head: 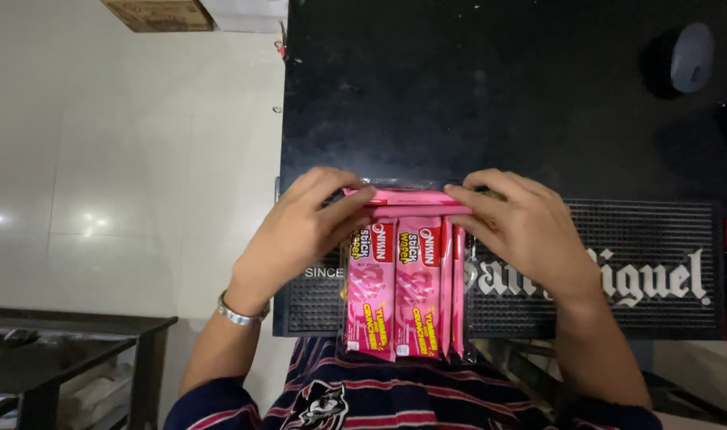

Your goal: Picking snack packs from a box, cleaning them with a cloth, and placing them into a plastic tray on a counter.

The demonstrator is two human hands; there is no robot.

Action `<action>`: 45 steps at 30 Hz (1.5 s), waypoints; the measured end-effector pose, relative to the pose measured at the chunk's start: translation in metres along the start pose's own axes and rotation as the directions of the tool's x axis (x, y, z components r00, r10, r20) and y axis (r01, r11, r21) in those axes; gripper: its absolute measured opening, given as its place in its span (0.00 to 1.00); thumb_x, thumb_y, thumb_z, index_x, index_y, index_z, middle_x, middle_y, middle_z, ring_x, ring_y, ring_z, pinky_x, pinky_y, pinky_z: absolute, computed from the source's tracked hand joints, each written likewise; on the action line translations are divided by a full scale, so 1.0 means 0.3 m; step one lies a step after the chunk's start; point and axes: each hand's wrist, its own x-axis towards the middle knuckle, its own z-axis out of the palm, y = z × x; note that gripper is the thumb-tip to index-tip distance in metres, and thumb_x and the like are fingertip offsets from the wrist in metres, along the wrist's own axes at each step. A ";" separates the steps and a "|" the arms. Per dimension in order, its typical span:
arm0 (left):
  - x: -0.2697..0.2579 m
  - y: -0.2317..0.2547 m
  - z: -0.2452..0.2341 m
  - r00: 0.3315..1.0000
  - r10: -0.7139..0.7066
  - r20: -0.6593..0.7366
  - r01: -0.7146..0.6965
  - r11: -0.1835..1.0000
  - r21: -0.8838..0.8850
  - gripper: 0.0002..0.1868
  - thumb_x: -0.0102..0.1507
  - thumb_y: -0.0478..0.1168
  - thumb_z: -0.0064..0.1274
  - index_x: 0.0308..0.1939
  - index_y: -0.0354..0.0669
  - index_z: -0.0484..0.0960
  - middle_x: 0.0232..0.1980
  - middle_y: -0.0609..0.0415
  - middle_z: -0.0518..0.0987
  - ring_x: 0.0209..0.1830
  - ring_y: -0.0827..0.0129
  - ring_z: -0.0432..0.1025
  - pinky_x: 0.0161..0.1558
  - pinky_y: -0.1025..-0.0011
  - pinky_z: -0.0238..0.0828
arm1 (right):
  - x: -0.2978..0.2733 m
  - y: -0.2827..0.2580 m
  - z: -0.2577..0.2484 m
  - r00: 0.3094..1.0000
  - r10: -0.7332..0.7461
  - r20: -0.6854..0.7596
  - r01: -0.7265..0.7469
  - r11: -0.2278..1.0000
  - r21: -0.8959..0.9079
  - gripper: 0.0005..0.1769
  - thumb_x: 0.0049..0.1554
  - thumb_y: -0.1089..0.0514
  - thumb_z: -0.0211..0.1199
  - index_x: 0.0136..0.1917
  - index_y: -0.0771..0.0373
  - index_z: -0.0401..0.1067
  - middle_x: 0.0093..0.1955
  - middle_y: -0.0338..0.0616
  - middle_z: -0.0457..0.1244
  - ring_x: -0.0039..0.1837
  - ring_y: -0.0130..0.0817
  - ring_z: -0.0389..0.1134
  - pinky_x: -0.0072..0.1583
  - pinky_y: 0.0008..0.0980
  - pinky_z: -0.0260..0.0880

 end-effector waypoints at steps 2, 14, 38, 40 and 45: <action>-0.005 -0.003 0.011 1.000 -0.013 0.008 0.013 1.000 0.017 0.19 0.60 0.39 0.63 0.54 0.38 0.83 0.55 0.49 0.77 0.56 0.56 0.72 0.55 0.62 0.72 | 0.001 -0.011 0.000 1.000 -0.010 -0.028 0.009 1.000 -0.028 0.18 0.57 0.50 0.66 0.58 0.58 0.80 0.50 0.40 0.69 0.47 0.34 0.70 0.50 0.37 0.70; -0.004 -0.018 0.048 1.000 0.031 -0.004 -0.030 0.982 0.188 0.16 0.61 0.41 0.62 0.51 0.39 0.85 0.57 0.48 0.75 0.64 0.54 0.67 0.63 0.57 0.63 | 0.006 -0.022 0.008 0.999 -0.029 -0.023 0.027 0.997 -0.077 0.17 0.55 0.52 0.68 0.57 0.58 0.81 0.52 0.45 0.67 0.42 0.36 0.69 0.46 0.38 0.71; -0.209 0.138 0.131 0.853 -0.520 0.034 0.513 0.825 -0.236 0.09 0.68 0.36 0.51 0.43 0.30 0.76 0.51 0.39 0.72 0.48 0.45 0.72 0.50 0.59 0.69 | -0.287 -0.075 0.150 0.805 0.537 0.255 -0.582 0.625 0.521 0.10 0.60 0.60 0.63 0.40 0.70 0.72 0.33 0.44 0.62 0.33 0.31 0.65 0.37 0.32 0.64; -0.218 0.136 0.117 0.874 -0.482 0.056 0.480 0.841 -0.251 0.08 0.67 0.35 0.51 0.44 0.30 0.77 0.53 0.39 0.72 0.48 0.46 0.72 0.50 0.60 0.69 | -0.326 -0.126 0.159 0.683 0.683 0.259 -0.655 0.417 0.630 0.08 0.58 0.63 0.62 0.39 0.70 0.71 0.36 0.43 0.62 0.34 0.31 0.66 0.37 0.34 0.65; -0.262 0.121 0.075 0.957 -0.289 0.031 0.271 0.851 -0.450 0.04 0.69 0.31 0.50 0.43 0.32 0.78 0.62 0.42 0.72 0.56 0.56 0.73 0.53 0.66 0.72 | -0.434 -0.289 0.214 0.724 0.632 -0.278 -0.343 0.679 0.649 0.03 0.60 0.68 0.61 0.44 0.71 0.69 0.50 0.44 0.65 0.50 0.28 0.65 0.51 0.30 0.64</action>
